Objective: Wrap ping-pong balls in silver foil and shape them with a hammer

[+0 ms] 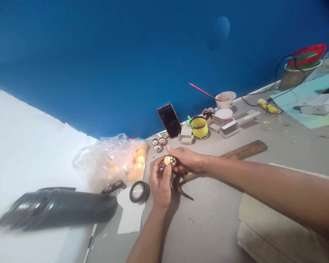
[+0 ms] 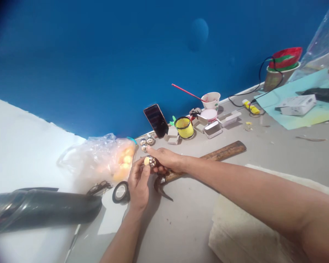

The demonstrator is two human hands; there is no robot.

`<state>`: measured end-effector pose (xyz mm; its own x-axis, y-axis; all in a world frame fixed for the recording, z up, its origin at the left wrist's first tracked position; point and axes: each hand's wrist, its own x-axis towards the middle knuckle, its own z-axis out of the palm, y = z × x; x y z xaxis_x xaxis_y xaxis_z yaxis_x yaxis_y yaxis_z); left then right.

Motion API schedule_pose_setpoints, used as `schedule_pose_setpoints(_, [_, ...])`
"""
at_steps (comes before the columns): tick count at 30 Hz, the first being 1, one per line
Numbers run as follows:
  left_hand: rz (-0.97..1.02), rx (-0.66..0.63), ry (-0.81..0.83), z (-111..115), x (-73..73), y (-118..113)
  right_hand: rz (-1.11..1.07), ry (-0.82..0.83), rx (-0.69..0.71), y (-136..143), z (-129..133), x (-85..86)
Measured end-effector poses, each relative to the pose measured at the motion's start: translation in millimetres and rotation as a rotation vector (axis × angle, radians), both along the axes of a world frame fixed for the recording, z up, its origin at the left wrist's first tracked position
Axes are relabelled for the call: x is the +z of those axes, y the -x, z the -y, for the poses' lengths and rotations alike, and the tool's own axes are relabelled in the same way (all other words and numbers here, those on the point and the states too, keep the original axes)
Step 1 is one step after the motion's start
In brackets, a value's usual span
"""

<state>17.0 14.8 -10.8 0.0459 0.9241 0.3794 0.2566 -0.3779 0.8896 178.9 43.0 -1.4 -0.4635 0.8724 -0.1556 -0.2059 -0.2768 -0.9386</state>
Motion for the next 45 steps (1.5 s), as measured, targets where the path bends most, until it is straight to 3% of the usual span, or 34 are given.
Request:
schedule_pose_setpoints(6, [-0.012, -0.079, -0.004, 2.1, 2.3, -1.6, -0.083, 0.049, 0.065, -1.2, 5.0, 7.2])
schedule_pose_setpoints(14, [-0.030, -0.074, -0.062, 4.3, 3.8, -5.4, 0.012, -0.133, -0.012, 0.9, 9.4, 11.9])
schedule_pose_setpoints(22, [-0.050, -0.079, -0.065, 5.5, 5.2, -5.0, -0.041, 0.046, 0.054, -1.2, 7.1, 12.4])
schedule_pose_setpoints(26, [-0.064, -0.063, -0.087, 5.6, 7.4, -7.1, -0.033, 0.017, 0.011, 0.0, 5.8, 12.3])
schedule_pose_setpoints(30, [-0.026, -0.082, -0.029, 5.4, 7.1, -7.7, -0.044, -0.076, -0.013, -0.1, 6.4, 12.1])
schedule_pose_setpoints(34, [0.063, -0.108, 0.050, 4.8, 3.6, -5.5, -0.072, -0.051, 0.012, -2.3, 6.1, 10.1])
schedule_pose_setpoints(40, [-0.092, -0.013, -0.093, 4.7, 1.4, -0.9, -0.080, -0.021, 0.019, -2.8, -2.5, 4.1])
schedule_pose_setpoints(45, [-0.198, 0.003, -0.197, 5.2, 2.0, 0.0, 0.043, -0.048, -0.105, -3.6, -10.7, 0.3])
